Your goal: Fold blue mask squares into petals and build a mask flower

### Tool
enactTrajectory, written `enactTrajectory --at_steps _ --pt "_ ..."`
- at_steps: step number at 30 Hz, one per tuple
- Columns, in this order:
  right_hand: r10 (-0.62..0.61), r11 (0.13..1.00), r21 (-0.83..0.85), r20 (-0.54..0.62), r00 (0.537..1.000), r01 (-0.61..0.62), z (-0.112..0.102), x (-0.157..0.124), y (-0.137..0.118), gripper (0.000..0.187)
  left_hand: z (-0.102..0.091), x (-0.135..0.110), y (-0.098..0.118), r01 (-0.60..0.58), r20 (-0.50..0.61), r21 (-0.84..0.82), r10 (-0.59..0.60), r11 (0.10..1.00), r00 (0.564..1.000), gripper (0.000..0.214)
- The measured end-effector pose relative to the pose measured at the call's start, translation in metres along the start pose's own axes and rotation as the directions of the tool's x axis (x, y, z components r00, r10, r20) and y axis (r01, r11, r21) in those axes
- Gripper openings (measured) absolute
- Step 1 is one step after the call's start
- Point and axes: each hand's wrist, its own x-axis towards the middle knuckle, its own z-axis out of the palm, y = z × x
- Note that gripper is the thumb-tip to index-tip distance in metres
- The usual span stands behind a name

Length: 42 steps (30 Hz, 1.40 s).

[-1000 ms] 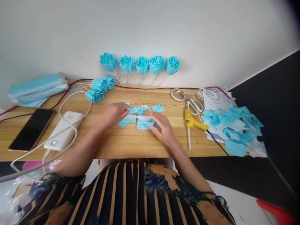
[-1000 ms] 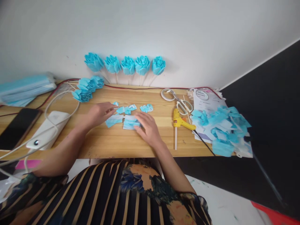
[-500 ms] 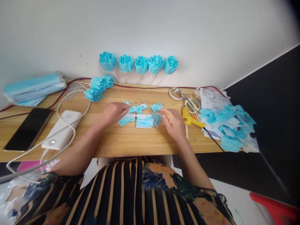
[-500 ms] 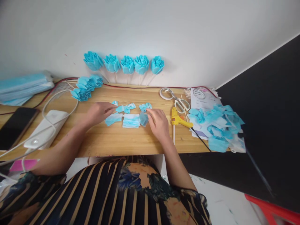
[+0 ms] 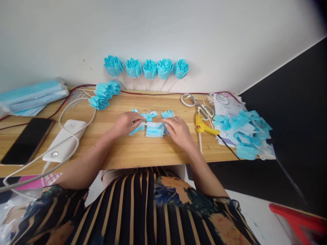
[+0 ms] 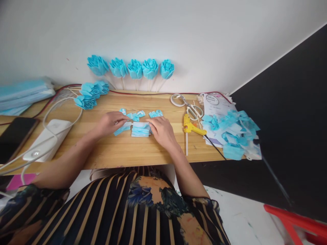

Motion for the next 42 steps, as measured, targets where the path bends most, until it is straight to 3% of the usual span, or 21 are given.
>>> enactTrajectory --at_steps 4,8,11,14,17,21,24,32,37,42 --pt "-0.002 1.0 0.016 0.014 1.0 0.002 -0.005 0.012 0.0 0.036 0.009 0.0 0.011 -0.129 -0.06 -0.095 0.124 0.987 0.99 0.027" --pt "0.025 1.0 0.005 0.053 0.998 -0.025 -0.007 0.022 0.0 0.038 0.022 -0.003 0.025 -0.239 -0.003 -0.091 0.24 0.967 0.971 0.035" --pt "0.031 1.0 0.005 0.106 0.994 -0.031 -0.007 0.028 0.002 0.038 0.032 -0.007 0.034 -0.252 0.081 -0.036 0.254 0.967 0.964 0.048" --pt "0.077 0.997 0.0 0.086 0.993 -0.078 -0.012 0.039 0.009 0.036 0.038 -0.011 0.041 -0.267 0.158 -0.009 0.265 0.964 0.951 0.054" --pt "0.174 0.983 -0.077 0.076 0.982 -0.168 -0.022 0.055 0.021 0.039 0.036 -0.011 0.043 -0.296 0.129 -0.033 0.297 0.955 0.946 0.049" --pt "0.413 0.887 -0.289 0.146 0.899 -0.36 -0.033 0.072 0.032 0.041 0.025 -0.006 0.033 -0.201 -0.084 0.005 0.201 0.98 0.976 0.035" --pt "0.517 0.827 -0.372 0.208 0.83 -0.421 -0.035 0.08 0.038 0.04 0.018 -0.003 0.02 -0.118 -0.218 -0.002 0.115 0.993 0.969 0.028" --pt "0.604 0.771 -0.404 0.223 0.765 -0.492 -0.024 0.094 0.06 0.033 0.018 0.0 0.009 -0.076 -0.23 -0.014 0.07 0.997 0.971 0.026" --pt "0.578 0.81 -0.32 0.295 0.761 -0.492 -0.014 0.094 0.068 0.026 0.02 -0.001 0.005 -0.057 -0.279 -0.045 0.042 0.997 0.959 0.024" --pt "0.524 0.848 -0.236 0.232 0.82 -0.475 -0.01 0.095 0.072 0.019 0.014 0.008 0.015 -0.041 -0.241 -0.128 0.009 0.991 0.97 0.024"
